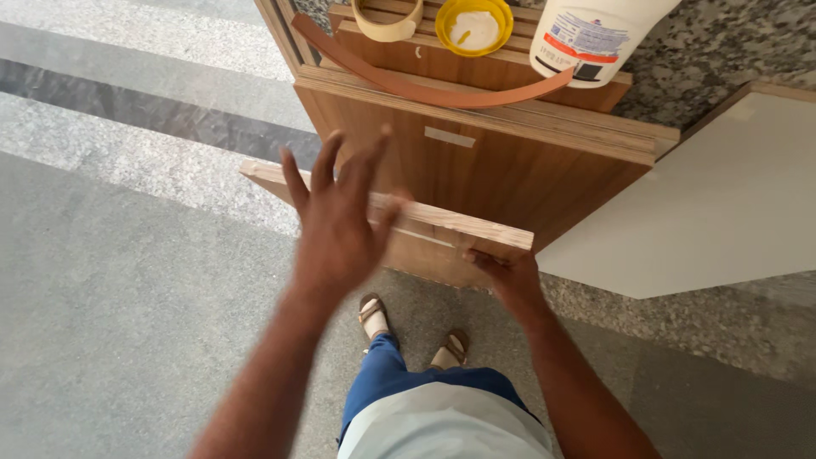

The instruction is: The person assembles a wooden cabinet by attaching a curved wooden trim to the top edge of a door panel. They apply adhesive to the trim, position it on the panel, and secure it with masking tape. The person then places the door panel onto the cabinet frame and adjusts the trim.

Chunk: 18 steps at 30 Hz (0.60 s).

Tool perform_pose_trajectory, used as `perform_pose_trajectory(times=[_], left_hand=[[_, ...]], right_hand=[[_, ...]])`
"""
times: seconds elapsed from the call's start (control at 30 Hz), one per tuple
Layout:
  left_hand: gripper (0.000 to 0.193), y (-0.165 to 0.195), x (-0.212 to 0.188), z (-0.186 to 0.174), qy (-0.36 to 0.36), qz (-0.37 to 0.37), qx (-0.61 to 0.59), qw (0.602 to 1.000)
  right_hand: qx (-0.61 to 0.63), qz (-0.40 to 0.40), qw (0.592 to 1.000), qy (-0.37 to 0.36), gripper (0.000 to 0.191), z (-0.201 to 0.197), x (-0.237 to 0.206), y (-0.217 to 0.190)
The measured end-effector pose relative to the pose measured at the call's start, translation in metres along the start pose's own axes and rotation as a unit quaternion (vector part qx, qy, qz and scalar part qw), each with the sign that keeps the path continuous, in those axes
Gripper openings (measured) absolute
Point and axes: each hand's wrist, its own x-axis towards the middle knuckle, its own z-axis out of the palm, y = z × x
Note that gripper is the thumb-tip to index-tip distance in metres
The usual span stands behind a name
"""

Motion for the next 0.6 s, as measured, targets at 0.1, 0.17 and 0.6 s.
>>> perform_pose_trajectory(times=[0.1, 0.17, 0.6], left_hand=[[0.065, -0.016, 0.044, -0.022, -0.186, -0.051, -0.054, 0.980], [0.070, -0.017, 0.061, -0.030, -0.254, -0.043, -0.063, 0.964], [0.048, -0.014, 0.082, -0.044, -0.308, -0.030, -0.147, 0.939]], right_hand=[[0.007, 0.004, 1.000, 0.002, 0.033, 0.002, -0.002, -0.007], [0.012, 0.005, 1.000, -0.001, 0.035, 0.003, -0.002, -0.010], [-0.026, 0.048, 0.998, 0.004, 0.036, 0.004, -0.003, -0.017]])
